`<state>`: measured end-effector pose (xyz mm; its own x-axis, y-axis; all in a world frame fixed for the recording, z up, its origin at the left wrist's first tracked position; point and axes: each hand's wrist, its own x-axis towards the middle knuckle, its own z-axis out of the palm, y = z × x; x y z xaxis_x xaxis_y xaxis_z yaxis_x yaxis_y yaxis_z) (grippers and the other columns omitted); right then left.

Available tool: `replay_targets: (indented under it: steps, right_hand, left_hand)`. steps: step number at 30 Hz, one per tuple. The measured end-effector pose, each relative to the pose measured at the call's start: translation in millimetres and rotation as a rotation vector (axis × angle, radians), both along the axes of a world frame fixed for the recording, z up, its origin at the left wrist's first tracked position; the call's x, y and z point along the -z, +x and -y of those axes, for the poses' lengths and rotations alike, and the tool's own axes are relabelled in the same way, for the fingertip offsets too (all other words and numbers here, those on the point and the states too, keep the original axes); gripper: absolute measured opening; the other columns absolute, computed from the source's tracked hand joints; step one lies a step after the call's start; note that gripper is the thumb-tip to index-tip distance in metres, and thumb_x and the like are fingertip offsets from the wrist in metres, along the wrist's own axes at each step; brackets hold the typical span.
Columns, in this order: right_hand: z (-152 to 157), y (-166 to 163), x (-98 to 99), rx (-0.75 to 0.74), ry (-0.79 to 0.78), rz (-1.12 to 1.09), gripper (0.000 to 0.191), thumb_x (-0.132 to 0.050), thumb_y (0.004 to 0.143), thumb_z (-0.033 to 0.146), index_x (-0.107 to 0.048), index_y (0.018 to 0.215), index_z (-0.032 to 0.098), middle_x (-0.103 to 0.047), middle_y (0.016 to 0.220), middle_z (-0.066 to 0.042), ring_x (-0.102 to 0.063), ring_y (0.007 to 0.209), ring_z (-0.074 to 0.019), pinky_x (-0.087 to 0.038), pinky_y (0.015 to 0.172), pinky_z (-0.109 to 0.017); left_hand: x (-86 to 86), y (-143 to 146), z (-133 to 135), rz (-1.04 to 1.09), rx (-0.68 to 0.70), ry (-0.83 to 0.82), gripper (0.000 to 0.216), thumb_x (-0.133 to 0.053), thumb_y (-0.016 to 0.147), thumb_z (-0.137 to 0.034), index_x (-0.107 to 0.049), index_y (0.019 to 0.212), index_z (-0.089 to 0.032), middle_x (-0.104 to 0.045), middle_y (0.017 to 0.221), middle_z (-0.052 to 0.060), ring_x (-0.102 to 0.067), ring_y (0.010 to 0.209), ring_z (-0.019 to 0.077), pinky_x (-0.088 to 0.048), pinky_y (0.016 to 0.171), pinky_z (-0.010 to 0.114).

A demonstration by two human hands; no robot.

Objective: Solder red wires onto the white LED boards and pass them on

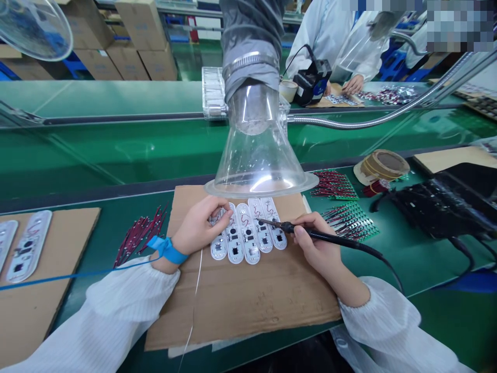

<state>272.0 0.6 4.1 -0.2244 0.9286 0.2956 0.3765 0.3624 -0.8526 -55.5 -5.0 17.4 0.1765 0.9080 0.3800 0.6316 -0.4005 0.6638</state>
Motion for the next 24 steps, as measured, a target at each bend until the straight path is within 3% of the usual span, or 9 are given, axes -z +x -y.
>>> replay_targets:
  steps: [5,9,13,20,24]
  right_hand:
    - [-1,0,-1.3,0.002,0.021,0.013,0.041,-0.067,0.110,0.067,-0.070,0.099,0.027,-0.075,0.078,-0.002,-0.068,0.061,-0.0193,-0.054,0.058,-0.034]
    - [-1,-1,-14.5,-0.011,-0.013,0.065,0.042,-0.068,0.109,0.067,-0.069,0.096,0.027,-0.075,0.077,-0.002,-0.070,0.064,-0.0209,-0.054,0.060,-0.035]
    - [7,-10,-24.3,0.032,0.013,-0.065,0.035,-0.069,0.111,0.061,-0.069,0.099,0.028,-0.074,0.077,-0.001,-0.070,0.064,-0.0196,-0.055,0.060,-0.033]
    - [17,-20,-4.1,-0.012,0.037,-0.047,0.038,-0.067,0.112,0.061,-0.071,0.098,0.026,-0.073,0.076,-0.001,-0.070,0.062,-0.0188,-0.055,0.057,-0.032]
    - [12,-19,-2.7,-0.018,0.076,-0.064,0.035,-0.068,0.113,0.057,-0.072,0.097,0.026,-0.073,0.075,0.000,-0.069,0.059,-0.0178,-0.055,0.056,-0.031]
  left_hand:
    - [-0.7,1,-1,0.004,0.040,0.057,0.008,-0.062,0.104,-0.024,-0.068,0.099,-0.022,-0.056,0.075,-0.004,-0.050,0.066,0.0148,-0.045,0.068,0.029]
    - [-0.6,-8,-1,0.034,0.017,0.082,0.007,-0.063,0.103,-0.025,-0.067,0.097,-0.022,-0.053,0.075,-0.004,-0.049,0.067,0.0149,-0.043,0.067,0.030]
    - [1.1,-19,-1,0.097,0.004,0.113,0.008,-0.063,0.103,-0.025,-0.064,0.095,-0.022,-0.052,0.077,-0.003,-0.048,0.068,0.0149,-0.043,0.067,0.030]
    - [-3.7,-15,-1,0.029,0.081,0.176,0.007,-0.064,0.100,-0.019,-0.063,0.094,-0.022,-0.051,0.075,-0.005,-0.047,0.065,0.0131,-0.039,0.062,0.027]
    - [-4.3,-13,-2,0.008,0.096,0.220,0.008,-0.063,0.099,-0.016,-0.063,0.095,-0.022,-0.051,0.075,-0.005,-0.047,0.064,0.0127,-0.038,0.060,0.026]
